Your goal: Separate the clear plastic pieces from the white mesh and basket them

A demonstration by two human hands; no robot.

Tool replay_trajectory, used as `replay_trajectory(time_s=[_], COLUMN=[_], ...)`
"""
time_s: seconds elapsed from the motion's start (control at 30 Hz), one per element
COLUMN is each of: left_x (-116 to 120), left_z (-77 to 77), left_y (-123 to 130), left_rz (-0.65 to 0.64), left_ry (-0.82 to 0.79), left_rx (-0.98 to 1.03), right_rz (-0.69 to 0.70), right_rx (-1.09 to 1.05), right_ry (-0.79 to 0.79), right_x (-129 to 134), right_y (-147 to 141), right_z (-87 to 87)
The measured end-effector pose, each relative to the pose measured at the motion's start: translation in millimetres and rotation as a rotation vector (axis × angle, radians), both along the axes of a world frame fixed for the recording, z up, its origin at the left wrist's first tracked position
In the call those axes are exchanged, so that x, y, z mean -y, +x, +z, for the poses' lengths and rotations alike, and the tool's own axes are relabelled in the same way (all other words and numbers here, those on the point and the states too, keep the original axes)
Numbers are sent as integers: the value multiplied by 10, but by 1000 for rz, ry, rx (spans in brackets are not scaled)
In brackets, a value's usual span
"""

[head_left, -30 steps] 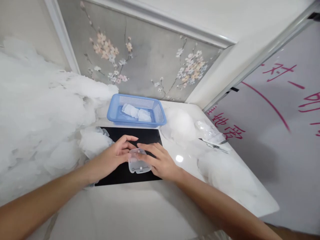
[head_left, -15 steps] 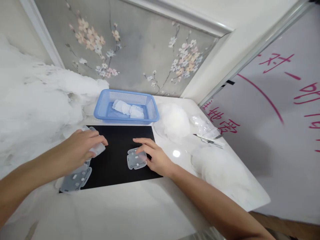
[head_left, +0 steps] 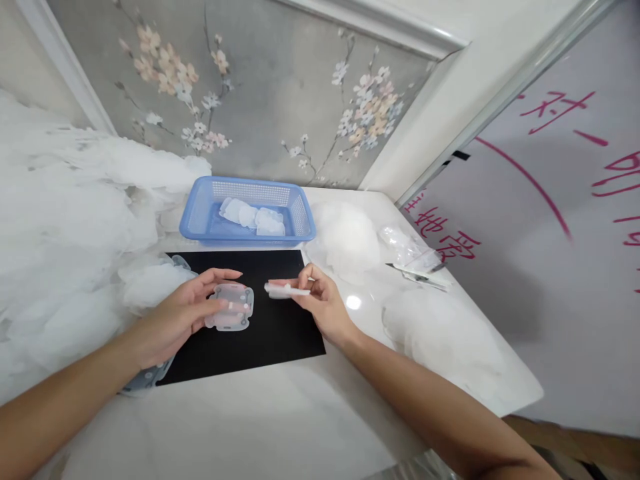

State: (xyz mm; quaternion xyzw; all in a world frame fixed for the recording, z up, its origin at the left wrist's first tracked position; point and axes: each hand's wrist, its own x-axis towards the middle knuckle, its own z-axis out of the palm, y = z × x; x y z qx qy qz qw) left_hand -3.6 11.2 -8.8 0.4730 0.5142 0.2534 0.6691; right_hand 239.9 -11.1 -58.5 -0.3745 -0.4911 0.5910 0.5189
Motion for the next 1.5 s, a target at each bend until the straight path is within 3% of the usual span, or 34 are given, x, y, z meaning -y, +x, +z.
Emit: replay_trajectory(time_s=[0.07,0.17,0.3,0.43,0.57,0.67,0.83,0.93,1.0,1.07,1.13,1.2,1.37,1.5], left_x=[-2,-2,-17,-30,-24,-13,42,60,29,-40,-129,-208,-273,-275], left_z=[-16,-42,-57,-64,-69,-58,-10,30,71,126,180,206,86,-12], left_y=[-16,-24,-21,-22,-32,-36,1,-25,-110,-247,-400,-523,-592,-588], left_rz=[-25,-70,-77,-112,-138,-143,-136,-238,-346,-421,-484,-533,-395,-268], left_ry=[43,69,46,38,23,24,2,67,223,469,696,809,951,855], left_rx=[-9,0,61,128,217,273,295,190,-62,-442,-792,-966,-928,-803], right_rz=[-22,63,139,100,-15,-67,90,97,15,-24,-1,50,150,164], right_rx=[-116,-223,-290,-274,-30,237,680,713,594,416,219,39,-217,-268], right_ry=[-158,-297,-338,-306,-157,40,572,668,510,208,-97,-299,-455,-498], right_x=[-7,-6,-2,-15,15,65,91,88,88,81,63,38,-1,-9], right_y=[-19,-35,-34,-16,15,22,-57,-103,-102,-76,-43,-16,-2,10], right_z=[-6,9,53,64,54,36,0,36,75,103,111,107,117,122])
